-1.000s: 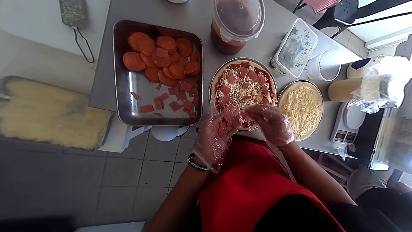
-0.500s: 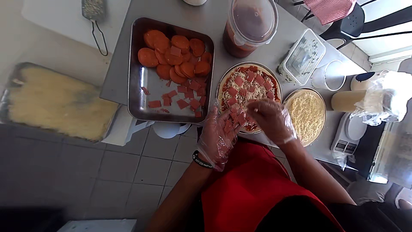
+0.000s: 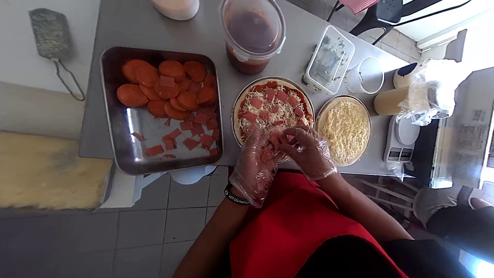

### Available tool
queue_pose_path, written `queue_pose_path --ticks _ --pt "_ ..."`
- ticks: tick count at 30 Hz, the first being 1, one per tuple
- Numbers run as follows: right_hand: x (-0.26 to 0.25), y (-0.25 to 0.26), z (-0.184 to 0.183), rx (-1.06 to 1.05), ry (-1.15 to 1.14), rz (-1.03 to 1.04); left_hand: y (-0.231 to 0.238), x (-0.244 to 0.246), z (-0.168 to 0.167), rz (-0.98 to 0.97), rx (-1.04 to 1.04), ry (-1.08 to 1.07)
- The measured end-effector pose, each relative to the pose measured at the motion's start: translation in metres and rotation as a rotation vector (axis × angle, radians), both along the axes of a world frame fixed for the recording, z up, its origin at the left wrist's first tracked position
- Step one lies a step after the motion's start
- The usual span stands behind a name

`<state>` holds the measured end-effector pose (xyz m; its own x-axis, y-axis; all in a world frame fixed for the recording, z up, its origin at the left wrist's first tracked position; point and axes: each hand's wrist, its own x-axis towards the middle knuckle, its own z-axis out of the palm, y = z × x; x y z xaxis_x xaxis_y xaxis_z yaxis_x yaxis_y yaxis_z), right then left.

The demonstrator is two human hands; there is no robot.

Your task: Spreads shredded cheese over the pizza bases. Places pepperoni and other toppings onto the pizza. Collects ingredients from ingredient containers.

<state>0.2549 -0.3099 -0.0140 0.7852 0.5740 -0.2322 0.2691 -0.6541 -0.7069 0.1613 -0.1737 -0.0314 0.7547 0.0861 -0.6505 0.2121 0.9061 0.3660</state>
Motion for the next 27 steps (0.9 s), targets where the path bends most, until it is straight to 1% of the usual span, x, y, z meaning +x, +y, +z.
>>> queue_pose_path --ticks 2,4,7,11,13,14,17,22,25,27 --pt "0.004 -0.001 0.004 -0.009 0.141 -0.046 -0.004 0.003 0.001 -0.032 0.104 0.063" --pt "0.005 -0.003 0.001 0.04 0.212 -0.088 -0.007 0.006 -0.001 -0.059 0.194 0.117" --pt "0.006 -0.004 -0.002 0.079 0.342 -0.152 -0.009 0.005 -0.005 -0.071 0.227 0.133" --pt "0.012 -0.008 -0.006 0.224 0.564 -0.24 -0.011 0.002 -0.01 -0.098 0.338 0.171" --pt "0.012 -0.009 -0.008 0.297 0.609 -0.251 -0.01 0.0 -0.013 -0.135 0.411 0.163" --pt "0.01 -0.009 -0.009 0.308 0.596 -0.241 -0.01 -0.001 -0.013 -0.143 0.432 0.157" --pt "0.008 -0.007 -0.01 0.284 0.522 -0.226 -0.01 0.001 -0.011 -0.125 0.403 0.183" --pt "0.015 -0.006 -0.009 0.314 0.656 -0.389 -0.008 0.002 -0.008 -0.077 0.274 0.201" --pt "0.014 -0.004 -0.01 0.334 0.69 -0.44 -0.009 0.001 -0.014 -0.085 0.261 0.177" --pt "0.012 -0.004 -0.013 0.364 0.677 -0.431 -0.01 0.002 -0.017 -0.07 0.285 0.172"
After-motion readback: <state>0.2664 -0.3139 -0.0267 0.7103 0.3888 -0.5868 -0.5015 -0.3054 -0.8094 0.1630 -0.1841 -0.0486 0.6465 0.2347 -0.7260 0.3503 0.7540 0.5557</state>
